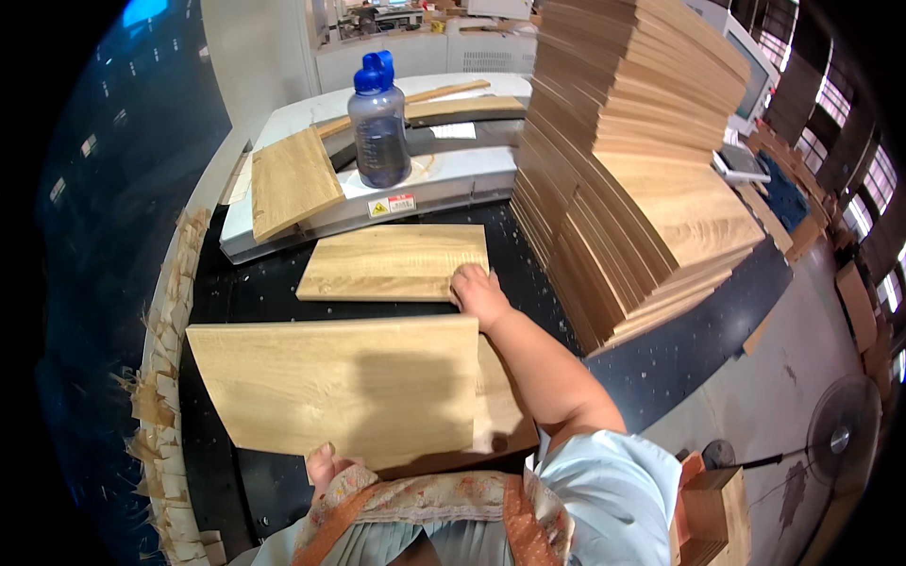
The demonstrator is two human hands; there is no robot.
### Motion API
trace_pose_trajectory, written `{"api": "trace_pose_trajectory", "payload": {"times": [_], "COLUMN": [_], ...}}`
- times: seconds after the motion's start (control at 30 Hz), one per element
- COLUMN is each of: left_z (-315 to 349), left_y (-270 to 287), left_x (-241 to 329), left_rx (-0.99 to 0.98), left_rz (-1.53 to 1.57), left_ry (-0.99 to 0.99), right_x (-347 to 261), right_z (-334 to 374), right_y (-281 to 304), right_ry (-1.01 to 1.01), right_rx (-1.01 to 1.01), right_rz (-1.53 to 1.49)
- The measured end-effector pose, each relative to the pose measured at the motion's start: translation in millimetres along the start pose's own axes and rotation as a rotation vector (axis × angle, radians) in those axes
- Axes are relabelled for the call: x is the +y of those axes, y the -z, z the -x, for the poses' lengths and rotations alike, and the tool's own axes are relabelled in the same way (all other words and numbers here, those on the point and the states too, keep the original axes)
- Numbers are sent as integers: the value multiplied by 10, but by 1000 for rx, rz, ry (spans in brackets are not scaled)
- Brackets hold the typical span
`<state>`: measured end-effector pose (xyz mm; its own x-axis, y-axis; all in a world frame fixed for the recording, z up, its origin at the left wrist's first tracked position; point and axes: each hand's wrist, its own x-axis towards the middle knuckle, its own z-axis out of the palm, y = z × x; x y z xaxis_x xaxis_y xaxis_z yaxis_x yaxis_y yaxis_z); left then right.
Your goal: The person picks up wooden panels from a stack on the floor, places them on a table to inspect and sort them, and then moves some to a different pile.
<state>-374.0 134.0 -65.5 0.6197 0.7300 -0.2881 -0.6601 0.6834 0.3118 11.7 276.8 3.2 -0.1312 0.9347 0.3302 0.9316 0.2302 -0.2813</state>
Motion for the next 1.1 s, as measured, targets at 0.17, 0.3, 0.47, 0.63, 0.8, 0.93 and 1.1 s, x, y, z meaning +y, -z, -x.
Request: {"api": "trace_pose_trajectory", "payload": {"times": [0.17,0.3,0.47,0.63,0.8,0.93,1.1], "left_z": [-79,-42,-204,-440,-840,-1217,-1476], "left_y": [-521,-774,-1217,-1506,-1533,-1309,-1218], "left_x": [-30,101,448,633,750,992,1263], "left_rx": [-173,-234,-142,78,328,406,419], "left_rz": [-8,23,113,100,128,376,279], "left_ry": [-261,-408,-466,-464,-397,-294,-537], "right_x": [-359,-538,-787,-862,-556,-241,-158], "right_z": [499,1062,1795,2308,2678,2936,3025], "right_y": [430,778,893,760,847,778,649], "right_ry": [-36,4,104,135,-273,-449,-547], "right_rx": [-17,-52,46,131,535,589,598], "right_rz": [-71,-159,-63,-201,-228,-112,-135]}}
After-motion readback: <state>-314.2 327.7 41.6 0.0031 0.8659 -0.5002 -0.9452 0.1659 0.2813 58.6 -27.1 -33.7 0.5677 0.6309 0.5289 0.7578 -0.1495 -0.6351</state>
